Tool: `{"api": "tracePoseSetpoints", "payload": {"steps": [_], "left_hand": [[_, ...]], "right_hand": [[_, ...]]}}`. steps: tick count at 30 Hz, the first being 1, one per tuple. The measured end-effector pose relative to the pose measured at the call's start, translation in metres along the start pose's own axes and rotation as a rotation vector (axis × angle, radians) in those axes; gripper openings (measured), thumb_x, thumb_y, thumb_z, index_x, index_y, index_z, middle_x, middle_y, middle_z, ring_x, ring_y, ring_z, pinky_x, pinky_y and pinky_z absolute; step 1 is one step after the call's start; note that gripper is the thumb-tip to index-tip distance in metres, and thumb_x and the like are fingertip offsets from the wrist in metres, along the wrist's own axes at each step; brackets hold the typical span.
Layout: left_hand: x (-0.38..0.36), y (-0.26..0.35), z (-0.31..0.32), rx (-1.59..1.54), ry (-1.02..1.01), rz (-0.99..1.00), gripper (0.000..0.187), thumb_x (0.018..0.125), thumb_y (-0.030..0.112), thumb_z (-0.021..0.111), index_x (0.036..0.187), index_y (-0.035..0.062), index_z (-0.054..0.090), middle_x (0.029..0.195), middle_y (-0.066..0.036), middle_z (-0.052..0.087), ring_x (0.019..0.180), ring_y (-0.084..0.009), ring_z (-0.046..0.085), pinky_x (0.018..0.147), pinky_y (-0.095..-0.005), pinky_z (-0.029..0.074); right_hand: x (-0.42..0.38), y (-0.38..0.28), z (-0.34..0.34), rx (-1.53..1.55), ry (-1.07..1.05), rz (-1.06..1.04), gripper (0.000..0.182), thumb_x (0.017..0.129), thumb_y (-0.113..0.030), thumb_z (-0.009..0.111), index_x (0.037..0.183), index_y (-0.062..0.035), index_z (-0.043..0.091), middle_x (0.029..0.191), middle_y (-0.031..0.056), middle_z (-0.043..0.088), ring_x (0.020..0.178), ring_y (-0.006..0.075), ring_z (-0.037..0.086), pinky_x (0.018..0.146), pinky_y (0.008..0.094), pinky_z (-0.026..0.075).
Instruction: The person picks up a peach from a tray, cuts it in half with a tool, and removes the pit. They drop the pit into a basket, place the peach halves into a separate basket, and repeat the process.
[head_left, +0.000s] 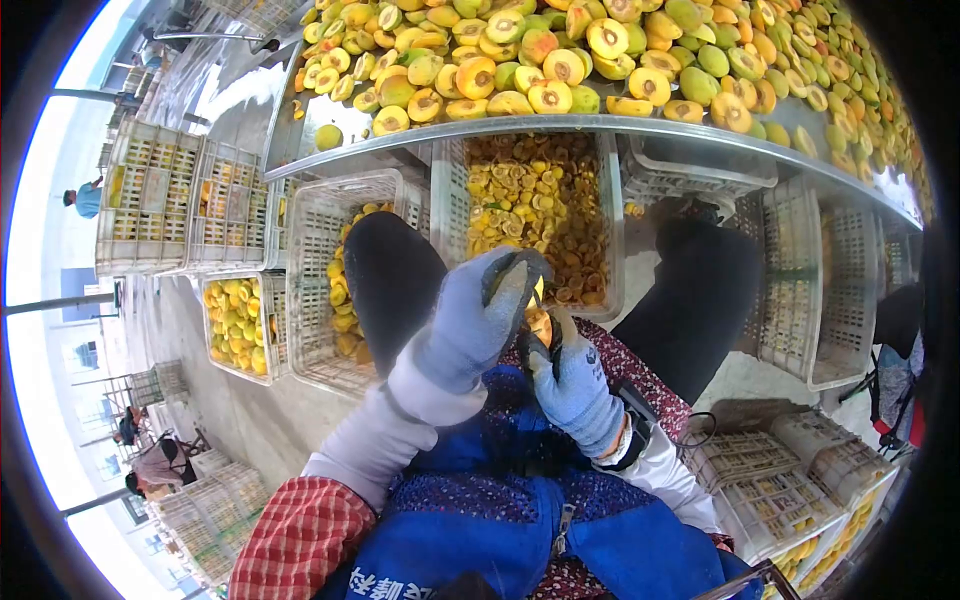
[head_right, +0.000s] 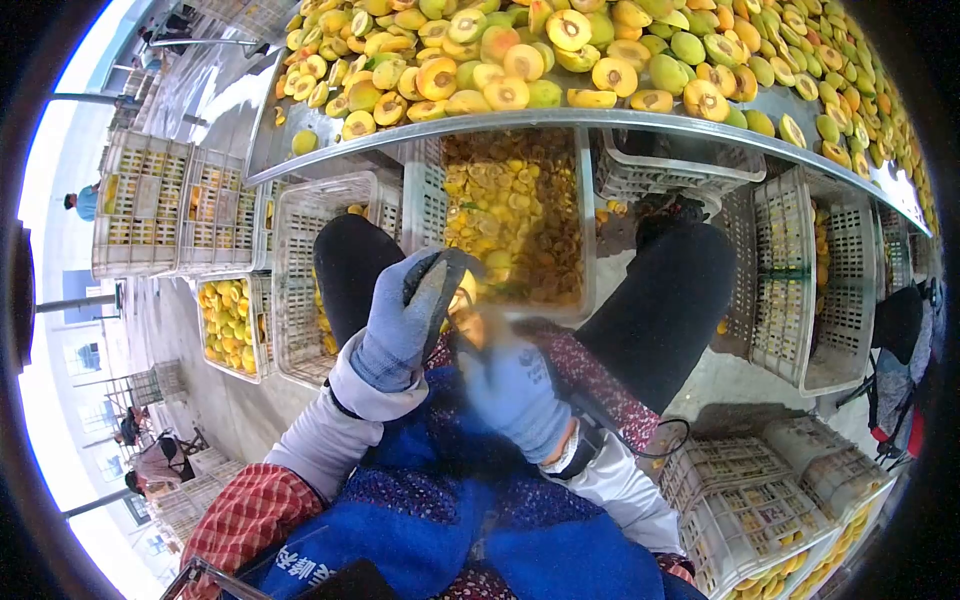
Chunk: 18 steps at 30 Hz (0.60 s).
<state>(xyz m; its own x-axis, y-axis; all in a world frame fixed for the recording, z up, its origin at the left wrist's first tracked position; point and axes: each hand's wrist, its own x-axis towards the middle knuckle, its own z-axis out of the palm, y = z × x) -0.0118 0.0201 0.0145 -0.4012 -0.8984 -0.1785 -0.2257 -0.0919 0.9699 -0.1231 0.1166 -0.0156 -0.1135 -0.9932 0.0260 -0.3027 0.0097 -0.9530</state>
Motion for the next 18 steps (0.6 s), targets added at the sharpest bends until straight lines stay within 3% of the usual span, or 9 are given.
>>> {"api": "tracePoseSetpoints", "payload": {"steps": [3, 10, 12, 16, 18], "left_hand": [[-0.005, 0.004, 0.008, -0.161, 0.064, 0.000, 0.021, 0.088, 0.012, 0.051, 0.098, -0.0053, 0.059, 0.083, -0.009, 0.062, 0.076, -0.0103, 0.055, 0.067, -0.0235, 0.044], [-0.006, 0.004, 0.012, -0.062, 0.104, 0.208, 0.022, 0.087, 0.012, 0.052, 0.098, -0.0063, 0.059, 0.085, -0.010, 0.062, 0.075, -0.0098, 0.054, 0.066, -0.0227, 0.044], [-0.006, 0.012, 0.008, 0.061, 0.021, 0.037, 0.020, 0.087, 0.013, 0.053, 0.097, -0.0034, 0.060, 0.080, -0.008, 0.062, 0.071, -0.0093, 0.054, 0.064, -0.0231, 0.044], [0.001, 0.010, 0.003, 0.134, -0.076, -0.057, 0.017, 0.086, 0.012, 0.053, 0.095, 0.0000, 0.061, 0.074, -0.007, 0.061, 0.066, -0.0085, 0.053, 0.062, -0.0238, 0.044], [0.001, 0.016, 0.005, 0.125, -0.165, -0.074, 0.020, 0.089, 0.008, 0.049, 0.096, -0.0068, 0.059, 0.086, -0.008, 0.063, 0.076, -0.0093, 0.055, 0.069, -0.0217, 0.044]], "right_hand": [[0.001, 0.000, -0.002, 0.013, 0.002, 0.000, 0.048, 0.075, -0.015, 0.058, 0.117, 0.0030, 0.043, 0.081, 0.0256, 0.057, 0.071, 0.0413, 0.058, 0.061, 0.0437, 0.047], [-0.002, -0.001, -0.005, -0.027, 0.014, -0.011, 0.049, 0.075, -0.017, 0.058, 0.116, 0.0035, 0.042, 0.083, 0.0256, 0.056, 0.070, 0.0413, 0.057, 0.060, 0.0440, 0.047], [-0.004, 0.004, -0.004, -0.001, -0.022, 0.018, 0.049, 0.075, -0.018, 0.058, 0.116, 0.0039, 0.042, 0.083, 0.0255, 0.056, 0.070, 0.0413, 0.057, 0.060, 0.0441, 0.047], [-0.012, 0.005, 0.000, 0.049, 0.000, -0.038, 0.047, 0.079, -0.017, 0.056, 0.118, 0.0048, 0.041, 0.086, 0.0249, 0.056, 0.071, 0.0390, 0.058, 0.064, 0.0420, 0.047], [-0.025, 0.018, 0.010, 0.068, 0.038, -0.065, 0.046, 0.081, -0.017, 0.054, 0.118, 0.0049, 0.040, 0.086, 0.0239, 0.056, 0.071, 0.0372, 0.058, 0.065, 0.0412, 0.047]]}}
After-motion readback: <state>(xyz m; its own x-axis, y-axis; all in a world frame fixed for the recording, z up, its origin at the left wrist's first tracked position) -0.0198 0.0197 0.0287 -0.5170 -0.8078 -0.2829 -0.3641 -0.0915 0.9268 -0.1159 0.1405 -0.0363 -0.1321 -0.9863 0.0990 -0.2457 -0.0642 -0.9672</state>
